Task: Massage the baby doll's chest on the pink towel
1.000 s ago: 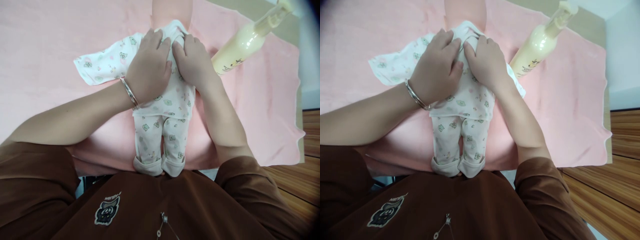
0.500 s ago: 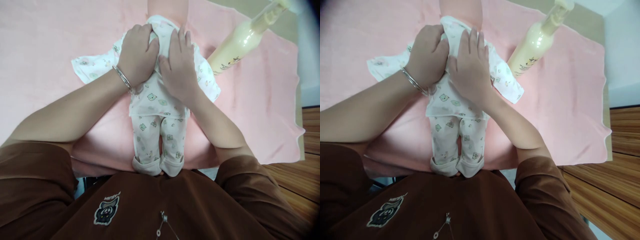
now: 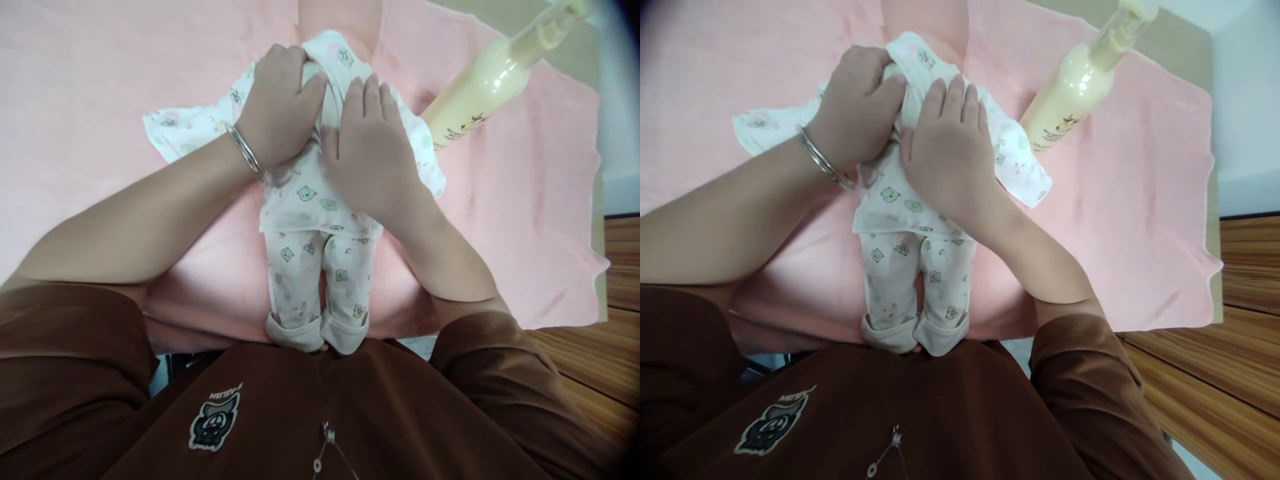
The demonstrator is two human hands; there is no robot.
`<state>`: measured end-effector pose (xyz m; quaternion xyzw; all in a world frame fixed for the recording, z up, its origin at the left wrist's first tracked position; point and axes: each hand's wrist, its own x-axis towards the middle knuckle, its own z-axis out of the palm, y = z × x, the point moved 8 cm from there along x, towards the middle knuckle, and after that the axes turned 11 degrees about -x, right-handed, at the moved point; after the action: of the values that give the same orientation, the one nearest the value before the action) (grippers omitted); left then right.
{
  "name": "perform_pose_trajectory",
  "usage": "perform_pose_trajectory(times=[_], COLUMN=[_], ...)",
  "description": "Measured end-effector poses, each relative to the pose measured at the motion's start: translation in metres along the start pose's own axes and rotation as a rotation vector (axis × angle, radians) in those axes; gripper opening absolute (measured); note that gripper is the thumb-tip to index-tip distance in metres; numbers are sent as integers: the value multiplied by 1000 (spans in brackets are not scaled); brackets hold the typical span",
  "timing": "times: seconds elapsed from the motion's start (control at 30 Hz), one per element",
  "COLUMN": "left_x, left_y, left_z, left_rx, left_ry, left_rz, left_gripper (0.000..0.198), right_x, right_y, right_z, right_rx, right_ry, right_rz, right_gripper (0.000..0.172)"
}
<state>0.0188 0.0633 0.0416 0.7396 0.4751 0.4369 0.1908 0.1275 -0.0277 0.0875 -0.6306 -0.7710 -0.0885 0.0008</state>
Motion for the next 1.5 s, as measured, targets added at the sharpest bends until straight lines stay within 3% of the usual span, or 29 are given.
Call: perform_pose_trajectory(times=[0.1,0.3,0.43,0.8,1.03,1.17,1.27,1.4,1.5], left_x=[-5,-7,-5,-10,-8,-9,-15,-28,-27], left_y=[-2,-1,-5,-2,-4,4,22,55,54], left_z=[4,1,4,1,2,3,4,7,9], left_rx=[63,92,131,110,130,190,300,331,282], left_ry=[-7,62,65,160,136,53,-63,-203,-216], left_rz=[-35,-106,-166,-230,-268,-306,-236,52,134], left_gripper=[13,18,18,26,29,32,38,46,43], right_x=[16,46,46,47,48,47,47,46,45], right_y=[11,45,44,45,45,46,48,47,46], right_z=[2,29,30,32,33,33,32,33,31], right_rx=[92,261,247,299,301,278,271,212,176], right_ry=[68,76,140,127,146,127,128,46,27], right_rz=[-27,61,51,79,91,82,69,3,-28], right_gripper=[43,45,37,34,32,32,36,42,46])
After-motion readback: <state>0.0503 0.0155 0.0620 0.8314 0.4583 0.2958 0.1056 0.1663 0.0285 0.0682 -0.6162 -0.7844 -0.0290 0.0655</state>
